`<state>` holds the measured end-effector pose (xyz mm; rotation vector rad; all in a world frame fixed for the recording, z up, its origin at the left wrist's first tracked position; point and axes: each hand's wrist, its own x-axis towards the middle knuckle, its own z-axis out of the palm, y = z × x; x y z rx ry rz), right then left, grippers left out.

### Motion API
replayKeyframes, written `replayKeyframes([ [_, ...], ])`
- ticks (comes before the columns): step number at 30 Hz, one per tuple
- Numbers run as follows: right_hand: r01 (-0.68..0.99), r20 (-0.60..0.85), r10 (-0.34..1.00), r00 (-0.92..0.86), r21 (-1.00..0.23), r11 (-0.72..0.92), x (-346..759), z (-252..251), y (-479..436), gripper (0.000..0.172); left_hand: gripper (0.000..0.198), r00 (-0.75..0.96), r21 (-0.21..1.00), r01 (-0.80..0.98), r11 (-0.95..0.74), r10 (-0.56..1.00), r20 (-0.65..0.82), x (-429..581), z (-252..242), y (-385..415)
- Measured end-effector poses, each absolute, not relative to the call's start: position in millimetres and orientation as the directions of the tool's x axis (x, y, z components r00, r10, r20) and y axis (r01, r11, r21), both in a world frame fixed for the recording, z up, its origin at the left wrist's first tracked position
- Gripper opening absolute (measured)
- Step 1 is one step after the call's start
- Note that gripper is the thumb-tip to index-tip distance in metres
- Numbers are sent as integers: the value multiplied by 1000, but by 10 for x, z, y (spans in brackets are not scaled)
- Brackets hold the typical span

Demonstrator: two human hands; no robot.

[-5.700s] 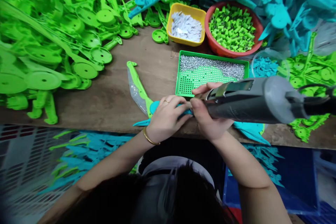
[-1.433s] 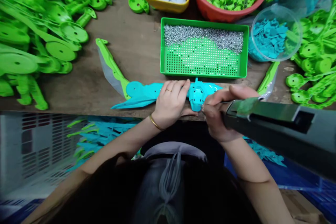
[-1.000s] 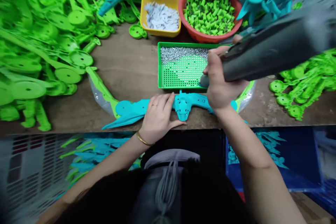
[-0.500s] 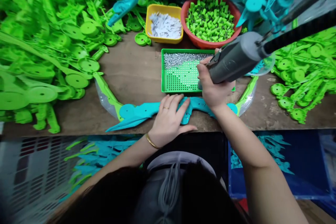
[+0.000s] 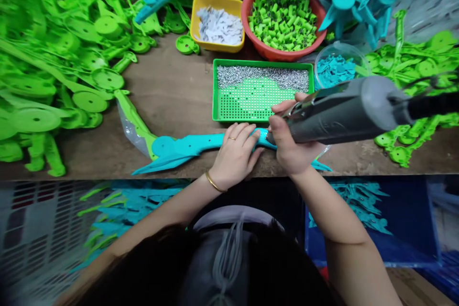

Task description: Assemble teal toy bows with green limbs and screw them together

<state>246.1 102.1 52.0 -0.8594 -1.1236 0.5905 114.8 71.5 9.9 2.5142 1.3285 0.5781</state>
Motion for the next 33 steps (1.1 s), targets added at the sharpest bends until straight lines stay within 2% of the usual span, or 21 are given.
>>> replayKeyframes([
  [7,194,539,759,365,-841,504,2447,316,1064,34,34,470,408,733,-544,839,274,1193,57,713],
  [12,165,524,786,328,-851,499,2455,443,1068,28,33,447,444,742,-503,864,232,1151,101,686],
  [17,203,543,655,525,-828,523,2585,582,1354,26,35,465,468,728,-501,862,199,1022,167,659],
  [21,200,503,654,565,-852,483,2657,443,1538,23,46,419,431,785,-445,894,160,997,227,735],
  [27,210,517,689,508,-850,483,2639,266,1523,24,53,336,307,903,-300,939,-73,1072,351,797],
  [33,185,517,712,474,-849,494,2644,357,1521,24,51,310,317,909,-270,947,-80,1073,340,767],
])
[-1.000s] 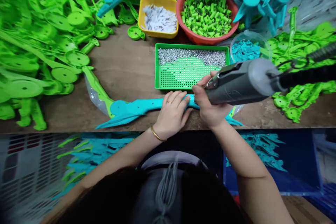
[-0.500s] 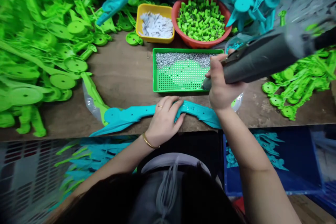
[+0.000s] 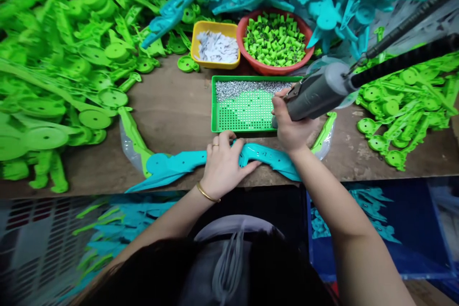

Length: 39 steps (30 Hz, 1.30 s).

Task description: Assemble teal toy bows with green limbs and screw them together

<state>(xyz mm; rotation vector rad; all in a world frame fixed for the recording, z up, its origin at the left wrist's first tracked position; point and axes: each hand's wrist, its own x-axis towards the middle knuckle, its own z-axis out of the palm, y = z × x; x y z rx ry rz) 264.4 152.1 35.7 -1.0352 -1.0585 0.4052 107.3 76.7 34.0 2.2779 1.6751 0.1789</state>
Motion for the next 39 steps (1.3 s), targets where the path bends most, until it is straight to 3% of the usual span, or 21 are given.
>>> replayKeyframes([
  [4,90,581,676,454,-784,614,2647,627,1404,24,50,299,361,897,-256,952,-68,1068,316,776],
  [7,61,575,724,382,-797,601,2622,732,1205,25,49,282,405,882,-240,958,-45,1077,305,776],
  [13,75,508,833,221,-860,505,2577,576,897,35,50,251,419,883,-212,967,-40,1089,299,757],
  [24,151,532,843,76,-842,518,2608,306,902,39,50,252,410,886,-215,967,-38,1097,269,748],
  [28,90,556,817,154,-831,549,2640,475,1005,35,50,254,391,890,-232,967,-4,1091,274,736],
  [32,190,623,640,450,-767,613,2732,584,1332,25,41,339,355,861,-364,932,131,1171,312,693],
  [35,271,597,607,524,-793,545,2794,474,1539,29,56,515,351,770,-532,844,151,1315,336,687],
  [37,263,559,644,522,-824,502,2814,381,1593,31,71,576,351,735,-580,808,129,1413,324,708],
  [39,237,529,672,519,-844,481,2819,322,1591,32,72,590,352,728,-588,799,115,1481,287,740],
])
